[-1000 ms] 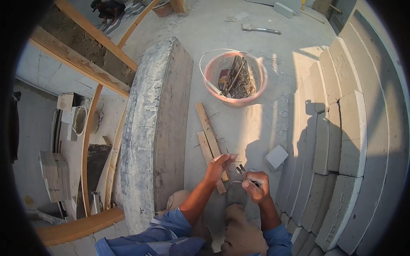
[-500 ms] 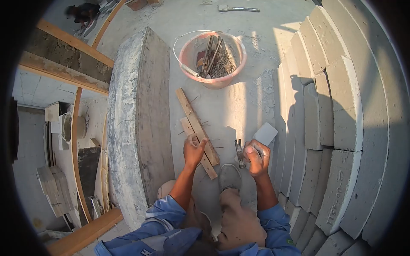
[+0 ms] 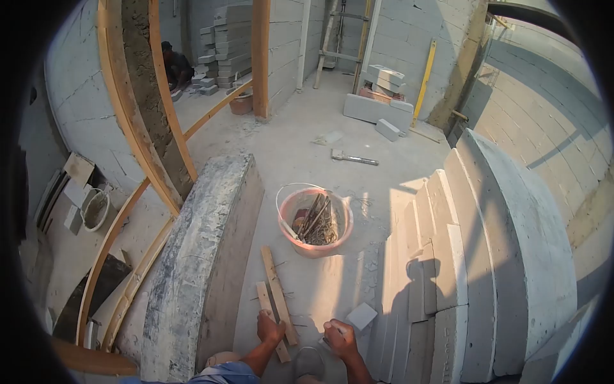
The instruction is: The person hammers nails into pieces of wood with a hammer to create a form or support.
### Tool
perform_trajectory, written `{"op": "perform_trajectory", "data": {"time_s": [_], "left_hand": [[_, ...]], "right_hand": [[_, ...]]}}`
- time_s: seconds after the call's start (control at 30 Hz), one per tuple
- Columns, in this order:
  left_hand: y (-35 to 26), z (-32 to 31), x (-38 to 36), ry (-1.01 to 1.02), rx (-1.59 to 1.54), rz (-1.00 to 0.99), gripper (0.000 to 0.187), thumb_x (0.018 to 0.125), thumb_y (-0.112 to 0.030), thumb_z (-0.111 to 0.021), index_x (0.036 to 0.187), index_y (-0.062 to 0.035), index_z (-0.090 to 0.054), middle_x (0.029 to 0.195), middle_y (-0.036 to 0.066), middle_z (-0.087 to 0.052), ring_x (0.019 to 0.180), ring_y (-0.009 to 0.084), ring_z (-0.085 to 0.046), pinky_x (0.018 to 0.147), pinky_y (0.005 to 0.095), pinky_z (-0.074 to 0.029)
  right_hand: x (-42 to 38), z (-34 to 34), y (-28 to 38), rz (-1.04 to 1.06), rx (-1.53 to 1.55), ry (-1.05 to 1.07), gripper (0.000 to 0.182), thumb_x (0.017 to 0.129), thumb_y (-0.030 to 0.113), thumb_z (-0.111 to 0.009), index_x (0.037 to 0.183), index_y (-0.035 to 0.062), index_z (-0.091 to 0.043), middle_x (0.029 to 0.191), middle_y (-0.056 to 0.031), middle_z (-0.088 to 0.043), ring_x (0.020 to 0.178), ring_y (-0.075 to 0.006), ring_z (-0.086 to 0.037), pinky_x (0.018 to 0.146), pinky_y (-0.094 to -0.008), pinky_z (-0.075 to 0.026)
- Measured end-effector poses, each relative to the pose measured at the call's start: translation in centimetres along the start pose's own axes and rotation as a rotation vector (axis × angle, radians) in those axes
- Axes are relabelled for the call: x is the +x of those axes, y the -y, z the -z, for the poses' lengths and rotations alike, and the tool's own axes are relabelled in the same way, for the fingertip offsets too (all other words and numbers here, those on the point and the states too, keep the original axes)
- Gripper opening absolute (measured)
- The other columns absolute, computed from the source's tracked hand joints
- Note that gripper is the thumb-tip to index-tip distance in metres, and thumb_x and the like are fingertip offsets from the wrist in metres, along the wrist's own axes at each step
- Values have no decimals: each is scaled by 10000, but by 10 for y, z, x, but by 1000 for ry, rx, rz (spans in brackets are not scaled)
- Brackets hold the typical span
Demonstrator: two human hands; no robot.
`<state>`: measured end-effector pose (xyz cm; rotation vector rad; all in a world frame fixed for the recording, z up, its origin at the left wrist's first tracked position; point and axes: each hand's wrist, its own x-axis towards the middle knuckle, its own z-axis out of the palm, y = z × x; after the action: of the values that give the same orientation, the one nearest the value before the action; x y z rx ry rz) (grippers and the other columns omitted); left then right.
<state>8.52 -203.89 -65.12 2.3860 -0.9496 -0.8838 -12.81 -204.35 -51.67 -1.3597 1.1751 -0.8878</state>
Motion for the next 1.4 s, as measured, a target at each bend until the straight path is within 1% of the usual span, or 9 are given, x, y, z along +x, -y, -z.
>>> {"op": "perform_trajectory", "data": {"time_s": [0.27,0.5,0.57,0.6,0.67,0.87,1.03,1.17,1.4], "left_hand": [[10,5,-17,-90,3,177,678,731,-334,-810,1228,-30,-462,1215,181,-510,1121,359,-566,953,449,-488],[35,-11,-3,234,65,339,933,780,-583,-705,1408,12,-354,1394,242,-431,1247,387,-511,1005,468,-467],[43,-21,0,206,73,307,925,784,-570,-708,1408,13,-352,1384,242,-443,1238,387,-520,1003,470,-468],[45,-21,1,183,94,282,917,788,-557,-710,1408,13,-349,1375,242,-454,1230,387,-528,1001,471,-470],[40,-16,4,226,82,311,908,794,-546,-708,1410,14,-344,1375,241,-455,1222,386,-536,999,472,-472],[33,-8,-1,278,164,288,760,779,-397,-748,1344,-30,-398,1322,226,-491,1157,390,-583,961,466,-501],[29,2,8,328,97,351,970,702,-383,-820,1404,57,-315,1302,252,-561,1161,394,-593,974,448,-492],[20,27,10,301,-41,293,720,675,-340,-841,1199,70,-565,1161,233,-659,1081,352,-651,949,406,-500],[-30,74,13,115,116,-139,730,785,-275,-770,1380,6,-453,1248,197,-597,1114,361,-615,934,444,-501]], "right_hand": [[-20,45,-16,89,234,-470,317,939,186,-481,688,10,-562,626,-62,-572,563,-146,-521,576,-268,-399],[-17,75,-59,221,-51,-315,340,917,189,-430,707,-22,-595,623,-114,-601,593,-186,-588,618,-289,-476],[-14,97,-103,-156,34,-86,432,909,423,-670,1098,36,-631,1247,-196,-570,1231,-362,-488,1027,-598,-366],[-12,85,-79,-153,35,-81,432,909,423,-670,1098,36,-631,1247,-196,-570,1231,-362,-488,1027,-598,-366],[-9,59,-31,98,29,-375,299,887,182,-432,720,-17,-579,645,-121,-609,577,-187,-587,604,-300,-492],[-9,57,-22,-57,384,-481,237,913,208,-464,798,22,-556,565,-73,-488,511,-205,-505,573,-351,-477],[-19,55,-16,-17,301,-428,280,927,241,-434,774,28,-533,605,-84,-506,559,-210,-524,609,-330,-458],[-18,51,-13,-12,361,-449,290,938,281,-432,802,36,-507,621,-81,-494,572,-201,-516,628,-356,-465],[-36,47,-3,-23,267,-428,356,934,314,-429,856,-14,-545,673,-117,-550,654,-247,-566,727,-388,-488]]}}
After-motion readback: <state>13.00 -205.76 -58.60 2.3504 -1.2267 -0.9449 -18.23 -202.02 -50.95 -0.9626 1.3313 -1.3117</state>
